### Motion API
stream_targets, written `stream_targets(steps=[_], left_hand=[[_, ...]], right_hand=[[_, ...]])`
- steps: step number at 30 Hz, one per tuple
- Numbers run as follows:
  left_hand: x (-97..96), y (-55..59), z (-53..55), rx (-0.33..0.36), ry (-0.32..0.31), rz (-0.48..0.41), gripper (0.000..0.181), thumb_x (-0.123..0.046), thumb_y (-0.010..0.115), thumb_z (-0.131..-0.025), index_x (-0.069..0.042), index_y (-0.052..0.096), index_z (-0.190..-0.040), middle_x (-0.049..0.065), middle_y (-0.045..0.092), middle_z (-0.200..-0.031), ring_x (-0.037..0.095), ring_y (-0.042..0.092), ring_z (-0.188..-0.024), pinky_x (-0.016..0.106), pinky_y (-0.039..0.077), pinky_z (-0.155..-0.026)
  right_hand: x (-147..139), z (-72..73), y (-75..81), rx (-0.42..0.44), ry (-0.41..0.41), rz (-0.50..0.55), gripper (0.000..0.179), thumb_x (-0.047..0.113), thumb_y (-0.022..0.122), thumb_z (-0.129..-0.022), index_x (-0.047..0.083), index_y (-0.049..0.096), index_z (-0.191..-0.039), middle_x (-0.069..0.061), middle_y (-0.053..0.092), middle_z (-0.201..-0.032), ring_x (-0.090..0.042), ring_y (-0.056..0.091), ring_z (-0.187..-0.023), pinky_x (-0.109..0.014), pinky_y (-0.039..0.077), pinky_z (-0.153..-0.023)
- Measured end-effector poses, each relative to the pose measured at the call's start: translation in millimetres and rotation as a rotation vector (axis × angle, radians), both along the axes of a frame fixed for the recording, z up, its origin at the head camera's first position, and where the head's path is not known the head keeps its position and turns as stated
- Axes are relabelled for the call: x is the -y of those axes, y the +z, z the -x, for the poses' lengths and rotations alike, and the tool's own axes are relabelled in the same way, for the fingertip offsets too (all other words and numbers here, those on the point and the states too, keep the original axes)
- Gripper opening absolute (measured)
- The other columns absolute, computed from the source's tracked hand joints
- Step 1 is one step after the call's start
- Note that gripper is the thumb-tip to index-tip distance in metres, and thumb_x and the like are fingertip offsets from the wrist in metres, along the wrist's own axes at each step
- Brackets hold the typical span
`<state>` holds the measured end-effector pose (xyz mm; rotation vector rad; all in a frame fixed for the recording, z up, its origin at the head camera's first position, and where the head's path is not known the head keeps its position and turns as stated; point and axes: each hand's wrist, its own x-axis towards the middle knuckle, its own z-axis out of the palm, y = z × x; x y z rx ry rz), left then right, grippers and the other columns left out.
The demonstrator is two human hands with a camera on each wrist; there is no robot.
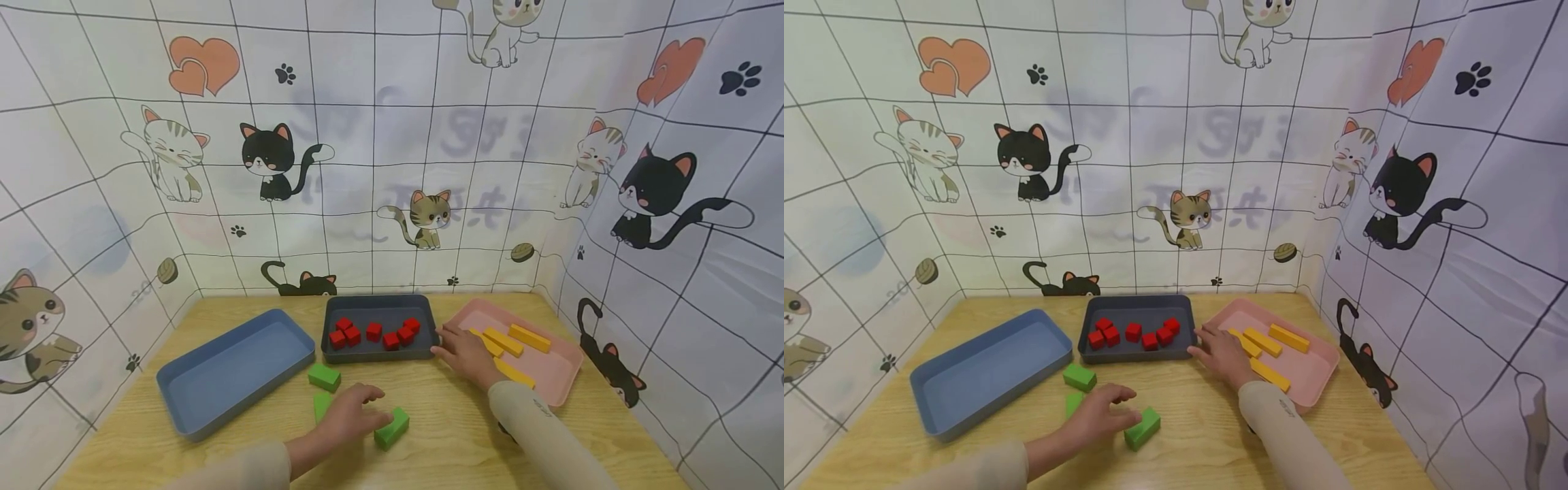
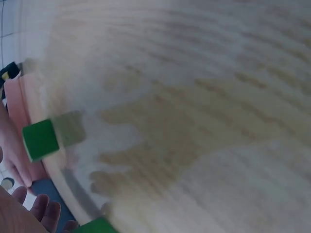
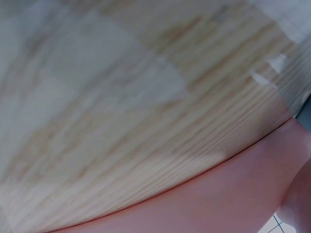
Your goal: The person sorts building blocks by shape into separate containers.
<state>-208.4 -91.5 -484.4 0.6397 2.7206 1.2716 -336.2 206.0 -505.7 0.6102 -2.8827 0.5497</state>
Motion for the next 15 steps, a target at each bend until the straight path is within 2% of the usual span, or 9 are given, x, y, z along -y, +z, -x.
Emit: stream_targets(steps=[15], left_hand=[[-4.1,-9.9,-11.1,-0.019,-0.020,0.066,0.057,-0.040,0.085,-0.076,-0.003,0.069,-0.116,0.003,0.065,-0.103,0.021,0.062,-0.095,0.037,0.051,-0.082]], right_hand=[[-0.1,-0.3,-2.4,0.011,-0.009,0.015,0.062,0.052,0.054,-0.099,0.011,0.051,-0.146,-0.015,0.043,-0.152,-0.040,0.044,-0.134,-0.058,0.030,-0.111]])
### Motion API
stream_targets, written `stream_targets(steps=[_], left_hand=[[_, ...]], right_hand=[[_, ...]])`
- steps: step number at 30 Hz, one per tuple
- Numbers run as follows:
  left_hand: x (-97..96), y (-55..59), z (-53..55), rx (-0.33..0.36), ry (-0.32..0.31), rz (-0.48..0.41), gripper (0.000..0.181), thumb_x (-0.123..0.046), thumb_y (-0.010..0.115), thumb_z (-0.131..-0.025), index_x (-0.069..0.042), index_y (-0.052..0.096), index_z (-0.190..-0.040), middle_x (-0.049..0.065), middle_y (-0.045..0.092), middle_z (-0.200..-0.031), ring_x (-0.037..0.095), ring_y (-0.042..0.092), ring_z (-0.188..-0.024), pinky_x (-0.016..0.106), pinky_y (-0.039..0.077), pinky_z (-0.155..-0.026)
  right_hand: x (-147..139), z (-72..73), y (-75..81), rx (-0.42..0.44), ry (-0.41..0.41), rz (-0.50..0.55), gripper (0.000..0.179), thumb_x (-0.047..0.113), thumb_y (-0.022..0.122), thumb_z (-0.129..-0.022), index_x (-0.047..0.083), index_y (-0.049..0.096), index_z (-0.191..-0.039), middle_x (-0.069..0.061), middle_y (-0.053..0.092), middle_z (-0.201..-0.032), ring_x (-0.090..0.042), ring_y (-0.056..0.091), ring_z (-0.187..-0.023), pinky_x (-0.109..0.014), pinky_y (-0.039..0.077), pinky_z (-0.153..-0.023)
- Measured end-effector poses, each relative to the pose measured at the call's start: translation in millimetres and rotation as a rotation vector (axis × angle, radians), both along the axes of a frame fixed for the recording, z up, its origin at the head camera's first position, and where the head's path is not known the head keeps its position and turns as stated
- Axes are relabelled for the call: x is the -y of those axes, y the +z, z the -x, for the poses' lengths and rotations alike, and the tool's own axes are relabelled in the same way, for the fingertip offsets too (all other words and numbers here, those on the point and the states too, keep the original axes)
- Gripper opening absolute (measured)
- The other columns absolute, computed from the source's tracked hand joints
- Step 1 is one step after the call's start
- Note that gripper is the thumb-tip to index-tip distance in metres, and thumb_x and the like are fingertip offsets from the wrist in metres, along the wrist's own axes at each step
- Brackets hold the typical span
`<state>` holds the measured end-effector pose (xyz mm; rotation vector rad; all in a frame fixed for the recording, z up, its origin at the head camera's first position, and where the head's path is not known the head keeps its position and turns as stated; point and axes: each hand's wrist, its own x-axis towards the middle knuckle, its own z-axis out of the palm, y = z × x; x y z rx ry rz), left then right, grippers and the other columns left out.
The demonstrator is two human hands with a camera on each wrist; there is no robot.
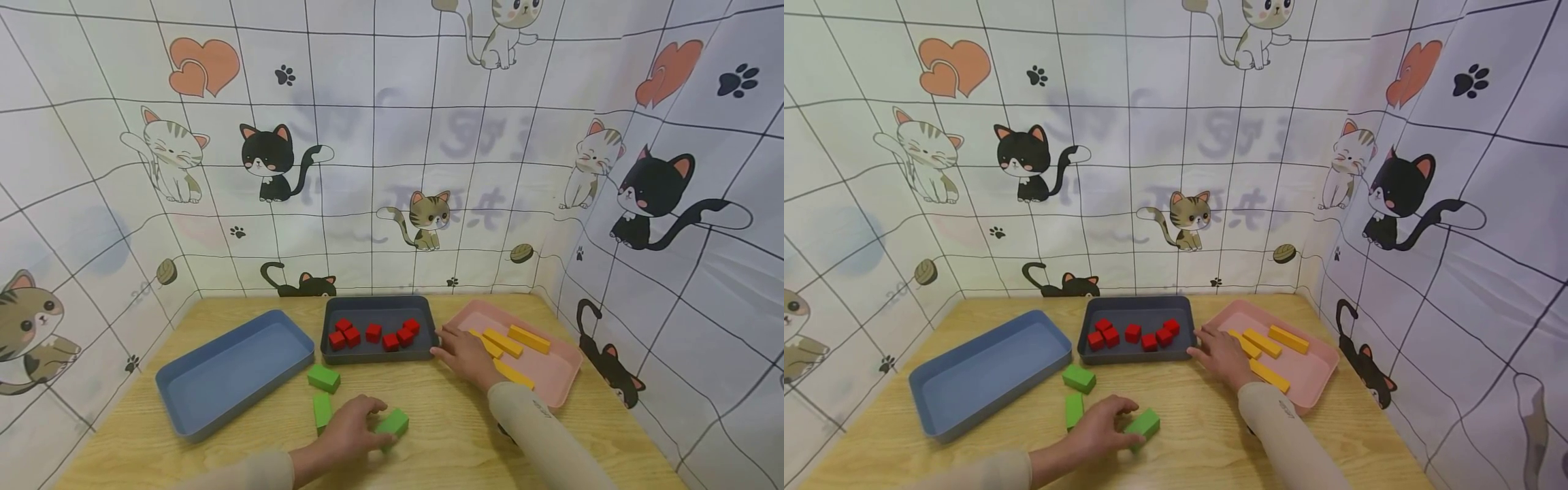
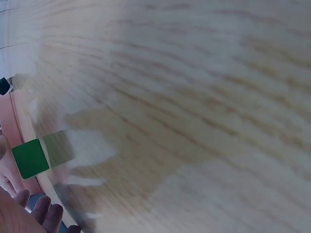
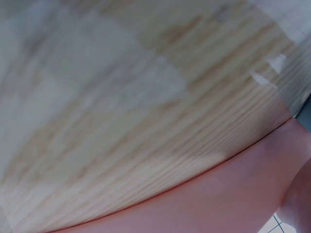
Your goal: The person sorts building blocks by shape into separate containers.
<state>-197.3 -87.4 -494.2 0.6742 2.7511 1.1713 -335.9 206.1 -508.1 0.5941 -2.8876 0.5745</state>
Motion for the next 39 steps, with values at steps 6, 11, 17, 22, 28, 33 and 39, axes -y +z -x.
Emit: stream_targets(steps=[6,11,17,22,28,33,39], left_hand=[[0.0,-1.1,-3.1,-0.025,-0.004,0.027,0.054,-0.038,0.087,-0.074,-0.004,0.070,-0.113,0.002,0.066,-0.103,0.018,0.061,-0.095,0.034,0.051,-0.081],[0.5,-0.8,-2.6,-0.054,0.005,0.039,0.046,-0.034,0.086,-0.074,-0.004,0.073,-0.106,0.000,0.066,-0.098,0.014,0.059,-0.088,0.031,0.050,-0.076],[0.9,-0.5,-0.9,-0.068,0.031,0.042,0.034,-0.029,0.085,-0.075,-0.006,0.076,-0.098,-0.005,0.066,-0.089,0.007,0.056,-0.080,0.027,0.047,-0.069],[0.5,0.3,0.9,-0.037,0.040,0.020,0.026,-0.023,0.082,-0.075,-0.008,0.076,-0.095,-0.008,0.064,-0.086,0.004,0.053,-0.074,0.024,0.046,-0.065],[2.0,5.2,5.3,-0.058,0.063,-0.009,0.023,-0.018,0.078,-0.073,-0.007,0.075,-0.093,-0.008,0.061,-0.083,0.006,0.052,-0.073,0.025,0.045,-0.064],[4.4,11.2,12.6,-0.096,0.079,0.003,0.021,-0.018,0.076,-0.073,-0.008,0.075,-0.092,-0.007,0.061,-0.083,0.008,0.054,-0.074,0.026,0.046,-0.065],[8.9,22.5,22.7,-0.080,0.101,-0.017,0.020,-0.018,0.076,-0.077,-0.008,0.074,-0.095,-0.005,0.062,-0.086,0.011,0.054,-0.076,0.029,0.046,-0.066]], right_hand=[[0,0.7,0.5,0.007,-0.006,-0.003,0.062,0.052,0.053,-0.099,0.011,0.051,-0.146,-0.015,0.043,-0.152,-0.040,0.044,-0.134,-0.058,0.030,-0.110],[0,0.5,1.3,0.021,-0.007,-0.002,0.062,0.053,0.053,-0.099,0.012,0.051,-0.146,-0.014,0.042,-0.153,-0.040,0.043,-0.135,-0.058,0.030,-0.111],[0,0.2,1.6,0.020,-0.007,0.003,0.062,0.052,0.053,-0.099,0.012,0.051,-0.146,-0.014,0.042,-0.153,-0.040,0.043,-0.135,-0.059,0.029,-0.111],[-1,-0.4,1.3,0.015,-0.001,0.011,0.062,0.052,0.054,-0.099,0.011,0.051,-0.146,-0.015,0.042,-0.152,-0.040,0.043,-0.134,-0.059,0.030,-0.111],[-1,0.0,1.3,0.012,0.001,0.010,0.062,0.052,0.054,-0.099,0.011,0.052,-0.145,-0.015,0.043,-0.152,-0.041,0.044,-0.134,-0.058,0.030,-0.111],[0,0.5,2.1,0.014,-0.008,0.001,0.063,0.053,0.053,-0.099,0.011,0.052,-0.145,-0.015,0.043,-0.152,-0.040,0.044,-0.134,-0.058,0.030,-0.111],[1,0.0,3.3,0.019,-0.010,0.000,0.061,0.050,0.055,-0.099,0.011,0.052,-0.145,-0.015,0.043,-0.152,-0.040,0.044,-0.134,-0.058,0.030,-0.111]])
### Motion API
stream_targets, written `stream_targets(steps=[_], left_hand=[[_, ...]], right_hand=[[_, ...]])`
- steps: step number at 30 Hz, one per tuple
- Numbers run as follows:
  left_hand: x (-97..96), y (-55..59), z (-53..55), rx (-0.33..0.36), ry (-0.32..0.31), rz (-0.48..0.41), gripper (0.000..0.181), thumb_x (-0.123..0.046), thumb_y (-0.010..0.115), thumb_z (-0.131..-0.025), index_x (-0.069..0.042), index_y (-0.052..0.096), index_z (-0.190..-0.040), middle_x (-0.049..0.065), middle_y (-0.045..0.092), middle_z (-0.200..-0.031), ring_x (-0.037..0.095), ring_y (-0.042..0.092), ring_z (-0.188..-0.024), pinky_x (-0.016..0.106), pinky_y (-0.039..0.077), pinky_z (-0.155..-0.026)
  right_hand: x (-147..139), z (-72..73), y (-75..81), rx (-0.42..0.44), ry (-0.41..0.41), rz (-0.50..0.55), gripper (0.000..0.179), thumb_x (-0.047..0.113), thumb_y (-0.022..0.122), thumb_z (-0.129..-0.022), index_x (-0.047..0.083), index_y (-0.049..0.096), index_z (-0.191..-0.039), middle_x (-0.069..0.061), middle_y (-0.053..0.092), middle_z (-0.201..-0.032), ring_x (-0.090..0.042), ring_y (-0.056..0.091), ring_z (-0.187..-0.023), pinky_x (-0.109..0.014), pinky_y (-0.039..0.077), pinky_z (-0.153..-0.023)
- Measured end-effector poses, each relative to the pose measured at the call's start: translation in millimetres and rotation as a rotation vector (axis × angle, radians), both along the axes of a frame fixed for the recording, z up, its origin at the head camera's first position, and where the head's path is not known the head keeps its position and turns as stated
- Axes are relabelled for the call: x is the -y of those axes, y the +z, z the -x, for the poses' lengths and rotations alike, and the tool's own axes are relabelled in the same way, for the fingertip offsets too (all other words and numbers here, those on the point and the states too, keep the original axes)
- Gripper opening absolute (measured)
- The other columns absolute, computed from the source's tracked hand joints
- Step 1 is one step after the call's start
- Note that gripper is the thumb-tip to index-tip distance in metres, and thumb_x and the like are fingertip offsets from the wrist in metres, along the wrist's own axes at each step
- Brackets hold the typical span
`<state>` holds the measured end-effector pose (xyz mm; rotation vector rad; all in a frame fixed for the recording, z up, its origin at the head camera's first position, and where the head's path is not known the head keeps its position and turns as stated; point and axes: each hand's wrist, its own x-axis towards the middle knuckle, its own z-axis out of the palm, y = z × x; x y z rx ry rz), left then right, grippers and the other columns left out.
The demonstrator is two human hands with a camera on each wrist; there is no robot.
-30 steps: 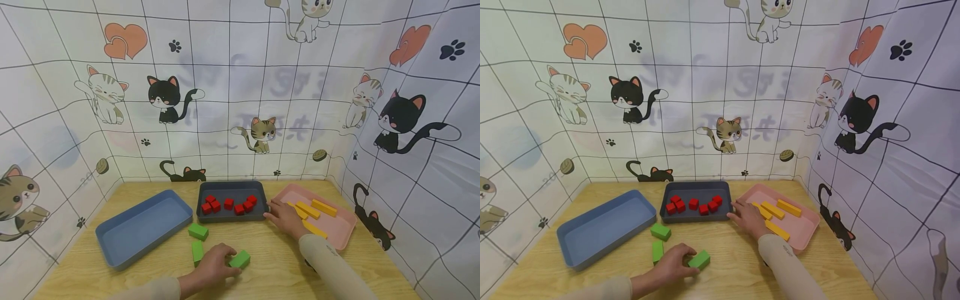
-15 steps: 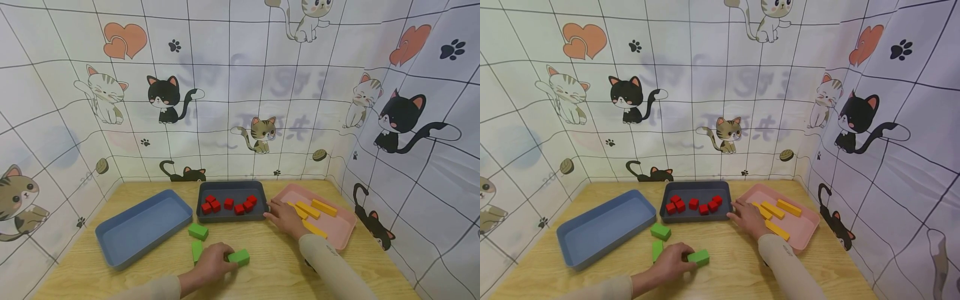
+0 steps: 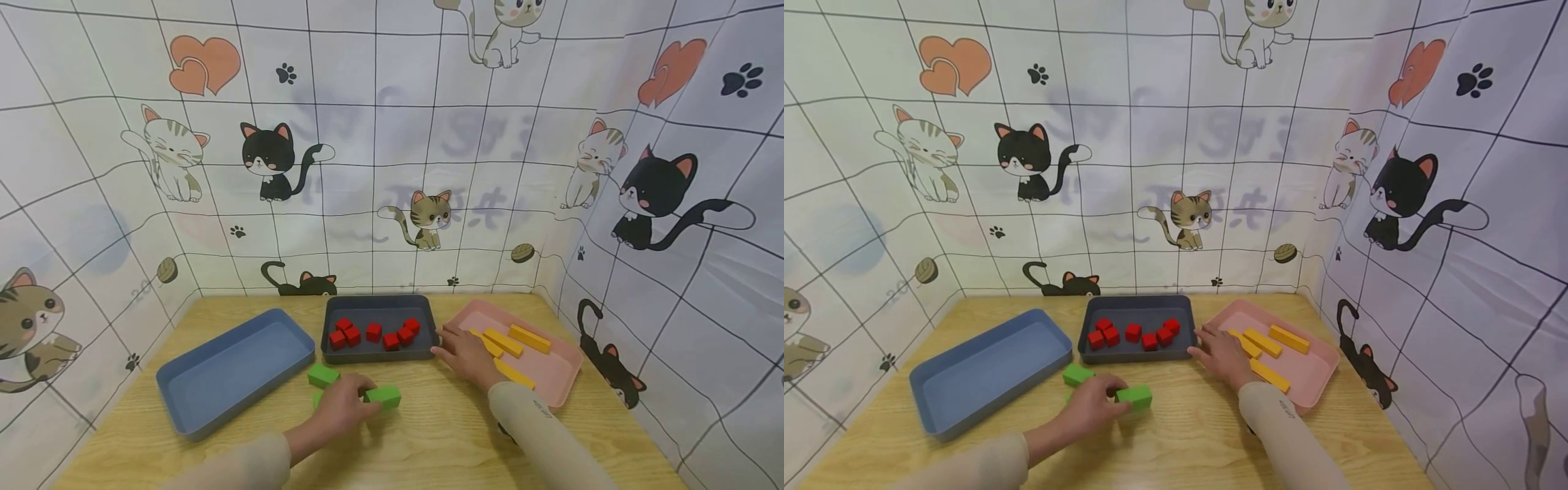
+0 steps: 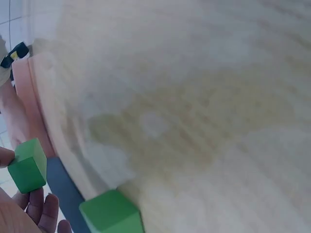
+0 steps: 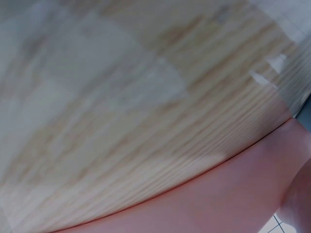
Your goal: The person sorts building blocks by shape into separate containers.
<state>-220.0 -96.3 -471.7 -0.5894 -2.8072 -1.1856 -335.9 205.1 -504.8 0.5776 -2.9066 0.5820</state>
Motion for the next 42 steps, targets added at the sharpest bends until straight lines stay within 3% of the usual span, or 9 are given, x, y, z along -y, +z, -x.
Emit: stream_targets(steps=[11,17,22,25,34,42], left_hand=[[13.2,20.6,14.9,-0.057,0.095,-0.031,0.023,-0.018,0.078,-0.081,-0.004,0.075,-0.099,0.001,0.059,-0.088,0.014,0.048,-0.075,0.028,0.045,-0.064],[24.9,33.4,26.3,-0.085,0.186,-0.045,0.021,-0.018,0.078,-0.080,-0.007,0.076,-0.098,-0.001,0.060,-0.089,0.013,0.051,-0.074,0.030,0.046,-0.064],[39.7,40.5,38.7,-0.056,0.248,-0.049,0.025,-0.018,0.075,-0.082,-0.006,0.074,-0.104,0.001,0.061,-0.091,0.015,0.054,-0.075,0.032,0.048,-0.064],[49.8,43.3,47.2,-0.035,0.287,-0.053,0.031,-0.020,0.075,-0.084,-0.004,0.073,-0.111,0.005,0.063,-0.098,0.017,0.057,-0.079,0.033,0.050,-0.067],[84.8,47.2,70.2,-0.101,0.379,-0.039,0.030,-0.021,0.072,-0.087,-0.001,0.074,-0.109,0.011,0.066,-0.103,0.023,0.057,-0.088,0.037,0.048,-0.071],[116.2,50.0,80.7,-0.067,0.518,0.004,0.047,-0.029,0.067,-0.090,0.005,0.066,-0.123,0.023,0.060,-0.120,0.037,0.059,-0.105,0.054,0.045,-0.086]], right_hand=[[-1,-0.5,0.3,-0.006,0.016,0.001,0.061,0.050,0.054,-0.099,0.010,0.051,-0.146,-0.016,0.043,-0.151,-0.040,0.045,-0.133,-0.058,0.031,-0.111],[-1,-0.3,-0.3,-0.003,0.015,0.014,0.061,0.049,0.055,-0.099,0.011,0.051,-0.146,-0.016,0.043,-0.152,-0.041,0.044,-0.134,-0.058,0.030,-0.111],[-1,-0.1,-0.8,0.000,0.011,0.014,0.061,0.050,0.054,-0.099,0.011,0.051,-0.146,-0.015,0.042,-0.152,-0.040,0.043,-0.134,-0.058,0.029,-0.111],[-1,-0.2,-0.6,-0.003,0.010,0.019,0.061,0.050,0.054,-0.099,0.010,0.052,-0.145,-0.016,0.043,-0.152,-0.041,0.044,-0.134,-0.059,0.029,-0.111],[-2,0.8,-3.4,-0.003,0.004,-0.003,0.063,0.054,0.050,-0.100,0.012,0.050,-0.146,-0.015,0.041,-0.153,-0.041,0.042,-0.135,-0.060,0.029,-0.110],[-1,-1.7,-2.3,0.018,0.001,0.022,0.064,0.054,0.052,-0.099,0.013,0.049,-0.147,-0.015,0.040,-0.154,-0.041,0.040,-0.137,-0.059,0.026,-0.112]])
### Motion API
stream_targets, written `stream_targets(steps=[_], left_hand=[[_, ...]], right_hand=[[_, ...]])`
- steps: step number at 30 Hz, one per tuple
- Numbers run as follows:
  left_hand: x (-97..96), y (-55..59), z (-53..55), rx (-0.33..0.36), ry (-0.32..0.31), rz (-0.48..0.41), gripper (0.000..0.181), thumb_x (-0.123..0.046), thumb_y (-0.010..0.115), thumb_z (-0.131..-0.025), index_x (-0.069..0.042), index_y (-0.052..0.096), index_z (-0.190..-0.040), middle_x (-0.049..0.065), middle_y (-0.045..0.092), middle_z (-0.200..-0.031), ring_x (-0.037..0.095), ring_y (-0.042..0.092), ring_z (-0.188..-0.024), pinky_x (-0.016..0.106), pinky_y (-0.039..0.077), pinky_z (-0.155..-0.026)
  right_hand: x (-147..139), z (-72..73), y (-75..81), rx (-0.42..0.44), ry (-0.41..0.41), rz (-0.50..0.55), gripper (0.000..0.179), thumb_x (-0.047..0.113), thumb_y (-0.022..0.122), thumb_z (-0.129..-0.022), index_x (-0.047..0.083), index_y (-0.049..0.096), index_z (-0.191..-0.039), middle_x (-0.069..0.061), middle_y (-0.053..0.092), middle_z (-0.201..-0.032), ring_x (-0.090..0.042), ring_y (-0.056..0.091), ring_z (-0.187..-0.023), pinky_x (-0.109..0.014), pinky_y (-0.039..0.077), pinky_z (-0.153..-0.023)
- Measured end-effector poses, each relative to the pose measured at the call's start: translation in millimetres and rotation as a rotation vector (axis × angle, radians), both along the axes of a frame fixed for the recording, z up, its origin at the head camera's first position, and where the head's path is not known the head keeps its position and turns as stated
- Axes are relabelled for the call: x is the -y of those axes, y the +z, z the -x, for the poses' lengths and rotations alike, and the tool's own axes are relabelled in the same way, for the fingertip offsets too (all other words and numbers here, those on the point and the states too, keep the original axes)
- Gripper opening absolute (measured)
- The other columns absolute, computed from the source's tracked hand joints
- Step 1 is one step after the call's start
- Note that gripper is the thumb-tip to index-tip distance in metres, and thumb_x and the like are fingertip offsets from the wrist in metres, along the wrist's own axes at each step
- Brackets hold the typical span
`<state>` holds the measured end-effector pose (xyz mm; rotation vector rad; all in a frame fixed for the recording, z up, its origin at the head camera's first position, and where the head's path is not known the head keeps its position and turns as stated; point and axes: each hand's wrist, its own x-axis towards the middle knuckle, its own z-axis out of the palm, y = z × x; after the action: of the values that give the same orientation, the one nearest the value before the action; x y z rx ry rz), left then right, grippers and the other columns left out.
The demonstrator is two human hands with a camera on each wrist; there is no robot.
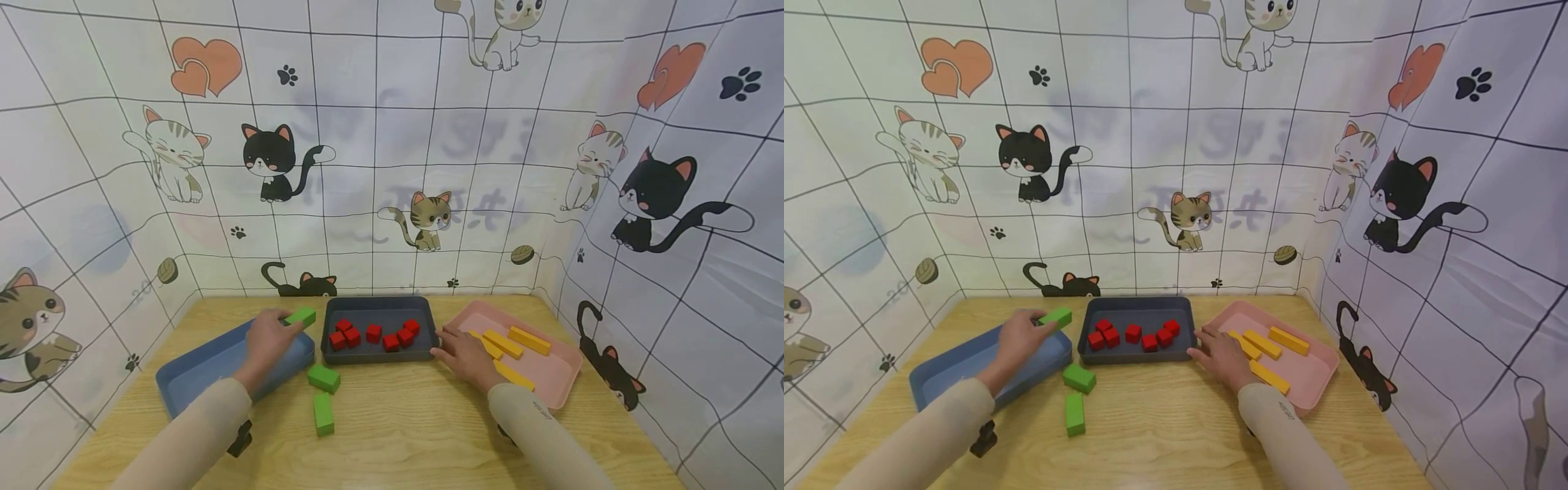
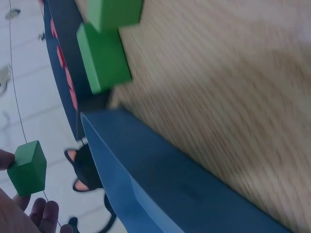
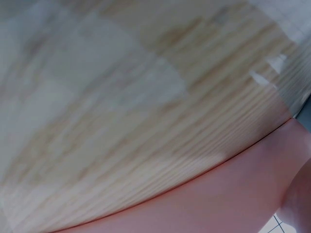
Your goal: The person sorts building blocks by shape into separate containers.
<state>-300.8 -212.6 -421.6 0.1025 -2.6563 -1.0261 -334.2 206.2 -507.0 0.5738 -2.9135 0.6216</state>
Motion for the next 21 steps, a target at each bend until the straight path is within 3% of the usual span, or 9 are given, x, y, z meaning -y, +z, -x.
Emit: stream_targets(steps=[6,11,21], left_hand=[[20.1,-4.9,8.3,0.018,0.082,-0.011,0.049,-0.031,0.064,-0.091,0.003,0.065,-0.125,0.024,0.056,-0.124,0.038,0.054,-0.107,0.057,0.036,-0.088],[34.9,-9.1,12.7,0.028,0.140,-0.014,0.051,-0.032,0.064,-0.091,0.004,0.063,-0.127,0.025,0.054,-0.125,0.040,0.052,-0.111,0.058,0.035,-0.088],[58.8,-17.1,11.3,0.040,0.259,-0.010,0.050,-0.029,0.062,-0.091,0.009,0.063,-0.122,0.030,0.056,-0.119,0.042,0.052,-0.105,0.056,0.036,-0.080]], right_hand=[[0,-0.3,0.6,-0.002,-0.004,0.004,0.064,0.054,0.052,-0.099,0.013,0.050,-0.147,-0.015,0.040,-0.154,-0.041,0.040,-0.137,-0.060,0.026,-0.112],[0,-0.5,1.7,-0.008,-0.006,0.006,0.063,0.053,0.053,-0.099,0.012,0.051,-0.146,-0.015,0.041,-0.153,-0.041,0.041,-0.136,-0.060,0.027,-0.111],[0,-0.9,1.8,-0.009,-0.001,0.006,0.063,0.054,0.052,-0.099,0.012,0.051,-0.146,-0.015,0.041,-0.153,-0.041,0.041,-0.136,-0.060,0.028,-0.111]])
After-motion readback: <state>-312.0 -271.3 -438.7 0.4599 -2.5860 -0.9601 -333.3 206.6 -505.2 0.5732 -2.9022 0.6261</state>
